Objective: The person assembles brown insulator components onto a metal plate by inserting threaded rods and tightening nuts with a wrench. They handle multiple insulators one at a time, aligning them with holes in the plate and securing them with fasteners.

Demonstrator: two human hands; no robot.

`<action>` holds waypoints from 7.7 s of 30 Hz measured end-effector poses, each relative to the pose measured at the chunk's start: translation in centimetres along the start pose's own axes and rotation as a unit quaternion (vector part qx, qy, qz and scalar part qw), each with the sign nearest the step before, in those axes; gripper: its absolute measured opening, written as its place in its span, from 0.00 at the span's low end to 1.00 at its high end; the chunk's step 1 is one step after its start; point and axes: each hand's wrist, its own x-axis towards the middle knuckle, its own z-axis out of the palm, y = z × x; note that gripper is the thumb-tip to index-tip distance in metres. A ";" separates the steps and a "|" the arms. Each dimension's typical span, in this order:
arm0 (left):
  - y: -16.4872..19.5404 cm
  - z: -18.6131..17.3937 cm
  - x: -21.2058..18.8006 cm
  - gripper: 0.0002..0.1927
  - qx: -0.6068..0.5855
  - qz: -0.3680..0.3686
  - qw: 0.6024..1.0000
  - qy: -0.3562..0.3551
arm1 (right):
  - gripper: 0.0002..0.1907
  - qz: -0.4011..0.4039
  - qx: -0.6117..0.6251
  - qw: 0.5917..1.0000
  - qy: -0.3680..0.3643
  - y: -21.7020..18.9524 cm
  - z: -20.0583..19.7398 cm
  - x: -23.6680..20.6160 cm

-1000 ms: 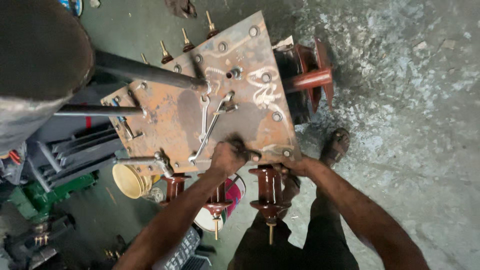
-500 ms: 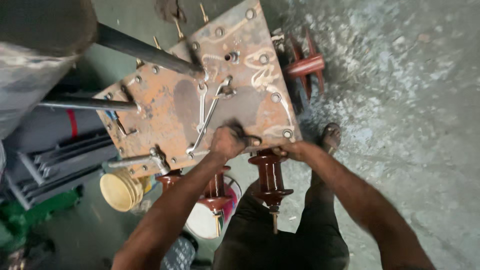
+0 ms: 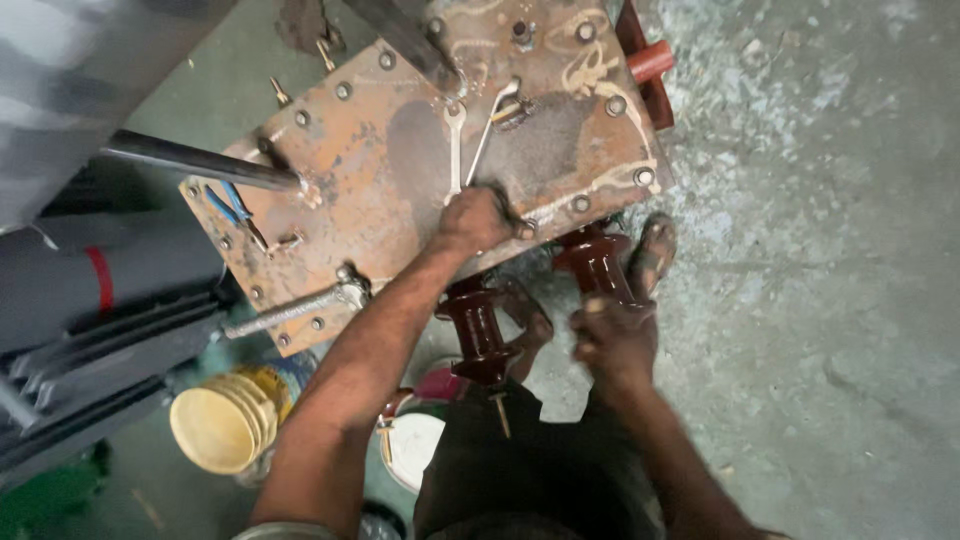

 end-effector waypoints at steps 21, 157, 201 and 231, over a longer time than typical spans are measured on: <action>1.7 -0.2 1.5 0.31 0.082 -0.022 0.996 -0.008 | 0.11 0.099 0.629 0.742 -0.208 4.7 11.7 10.7; -5.5 -1.6 0.3 0.30 0.139 -0.027 0.989 -0.035 | 0.06 0.148 0.373 0.852 -0.337 3.8 14.5 13.4; -5.4 -1.7 -0.1 0.31 0.120 -0.031 0.992 -0.024 | 0.05 0.059 0.398 0.811 -0.424 5.0 14.1 13.6; -7.5 -0.2 0.6 0.30 0.111 0.009 0.994 0.012 | 0.10 0.012 0.281 0.872 -0.400 3.8 14.8 11.6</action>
